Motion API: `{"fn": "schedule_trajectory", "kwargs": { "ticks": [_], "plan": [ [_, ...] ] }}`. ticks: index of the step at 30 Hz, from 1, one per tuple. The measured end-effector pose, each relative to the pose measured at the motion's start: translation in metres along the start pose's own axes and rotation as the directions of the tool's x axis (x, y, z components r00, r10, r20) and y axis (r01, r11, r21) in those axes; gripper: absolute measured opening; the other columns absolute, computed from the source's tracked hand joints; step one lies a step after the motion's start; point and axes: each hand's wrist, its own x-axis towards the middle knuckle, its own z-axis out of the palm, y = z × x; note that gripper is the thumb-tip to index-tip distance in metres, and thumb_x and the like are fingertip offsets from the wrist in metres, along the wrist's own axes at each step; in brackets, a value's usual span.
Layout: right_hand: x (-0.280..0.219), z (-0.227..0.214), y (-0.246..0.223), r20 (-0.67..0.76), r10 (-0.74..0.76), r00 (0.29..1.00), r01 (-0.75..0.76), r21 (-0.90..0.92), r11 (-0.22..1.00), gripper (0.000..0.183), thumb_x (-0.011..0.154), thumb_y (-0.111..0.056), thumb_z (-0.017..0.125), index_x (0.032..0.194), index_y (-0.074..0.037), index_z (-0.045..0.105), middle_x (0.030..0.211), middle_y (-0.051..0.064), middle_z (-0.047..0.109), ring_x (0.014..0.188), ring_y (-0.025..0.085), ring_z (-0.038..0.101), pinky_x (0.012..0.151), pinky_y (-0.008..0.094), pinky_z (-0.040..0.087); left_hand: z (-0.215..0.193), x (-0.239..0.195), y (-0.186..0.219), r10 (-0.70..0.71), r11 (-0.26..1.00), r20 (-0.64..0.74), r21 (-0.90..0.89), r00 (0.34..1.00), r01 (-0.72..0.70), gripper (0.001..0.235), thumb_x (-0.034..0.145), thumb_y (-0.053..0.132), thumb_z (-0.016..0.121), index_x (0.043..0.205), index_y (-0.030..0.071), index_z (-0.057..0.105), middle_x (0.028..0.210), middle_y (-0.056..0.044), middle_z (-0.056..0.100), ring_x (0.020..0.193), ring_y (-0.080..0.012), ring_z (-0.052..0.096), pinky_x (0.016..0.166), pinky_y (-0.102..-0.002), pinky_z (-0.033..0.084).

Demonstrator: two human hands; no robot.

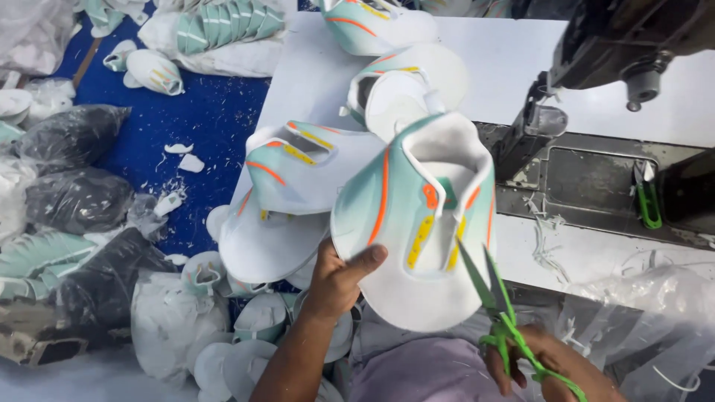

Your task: The person uses green-handled scissors to trim excess material from the edges of white and teal shoe parts. They handle the parts one at a time, cutting along the seams and edges, and place the finished items on a white surface.

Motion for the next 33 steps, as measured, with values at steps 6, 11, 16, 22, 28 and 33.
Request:
{"fn": "schedule_trajectory", "kwargs": {
  "ticks": [6, 11, 16, 22, 28, 33],
  "plan": [
    [-0.013, -0.002, 0.040, -0.064, 0.194, 0.979, -0.181, 0.167, 0.969, 0.073, 0.064, -0.071, 0.080, 0.073, -0.001, 0.063, 0.061, 0.006, 0.063, 0.048, 0.018, 0.064, 0.043, 0.034, 0.049, 0.015, 0.001, 0.005, 0.039, 0.999, 0.019, 0.018, 0.999, -0.040, 0.045, 0.096, 0.012, 0.074, 0.136, -0.003, 0.059, 0.127, -0.010, 0.069, 0.115, -0.0167, 0.064, 0.102, -0.034, 0.052],
    [0.008, 0.031, 0.009, -0.415, 0.063, 0.908, -0.276, -0.476, 0.835, 0.069, 0.058, -0.069, 0.085, 0.072, -0.006, 0.062, 0.055, 0.006, 0.061, 0.051, 0.021, 0.059, 0.047, 0.038, 0.049, 0.029, 0.002, 0.012, 0.199, 0.973, -0.150, 0.146, 0.969, -0.177, 0.046, 0.100, 0.014, 0.069, 0.139, -0.007, 0.057, 0.130, -0.014, 0.068, 0.117, -0.0182, 0.063, 0.103, -0.034, 0.051],
    [0.021, 0.045, -0.003, -0.562, -0.104, 0.820, -0.457, -0.755, 0.470, 0.078, 0.045, -0.074, 0.086, 0.078, -0.007, 0.062, 0.054, 0.009, 0.059, 0.046, 0.027, 0.063, 0.048, 0.043, 0.049, 0.033, -0.001, 0.000, 0.381, 0.888, -0.246, 0.367, 0.891, -0.278, 0.047, 0.102, 0.014, 0.065, 0.142, -0.008, 0.052, 0.136, -0.017, 0.064, 0.123, -0.0199, 0.062, 0.106, -0.034, 0.050],
    [0.023, 0.049, -0.001, -0.708, -0.081, 0.701, -0.610, -0.656, 0.445, 0.074, 0.054, -0.073, 0.082, 0.080, -0.007, 0.063, 0.048, 0.009, 0.062, 0.043, 0.027, 0.064, 0.046, 0.042, 0.050, 0.046, -0.012, -0.012, 0.421, 0.870, -0.223, 0.372, 0.879, -0.323, 0.044, 0.105, 0.008, 0.061, 0.144, -0.009, 0.049, 0.139, -0.019, 0.061, 0.125, -0.0207, 0.060, 0.106, -0.036, 0.051],
    [0.025, 0.053, -0.004, -0.627, -0.305, 0.717, -0.537, -0.775, 0.334, 0.068, 0.061, -0.071, 0.081, 0.072, -0.006, 0.061, 0.044, 0.007, 0.057, 0.043, 0.026, 0.061, 0.044, 0.042, 0.048, 0.053, -0.016, -0.015, 0.362, 0.892, -0.189, 0.354, 0.913, -0.281, 0.048, 0.106, 0.008, 0.058, 0.148, -0.009, 0.042, 0.140, -0.020, 0.060, 0.128, -0.0206, 0.059, 0.105, -0.035, 0.051],
    [0.028, 0.057, -0.007, -0.622, -0.364, 0.693, -0.567, -0.782, 0.257, 0.067, 0.062, -0.069, 0.083, 0.070, -0.007, 0.060, 0.040, 0.006, 0.053, 0.041, 0.026, 0.059, 0.042, 0.042, 0.046, 0.055, -0.016, -0.017, 0.362, 0.899, -0.185, 0.330, 0.914, -0.289, 0.048, 0.106, 0.007, 0.058, 0.148, -0.010, 0.041, 0.142, -0.020, 0.059, 0.129, -0.0208, 0.057, 0.108, -0.035, 0.049]
  ]
}}
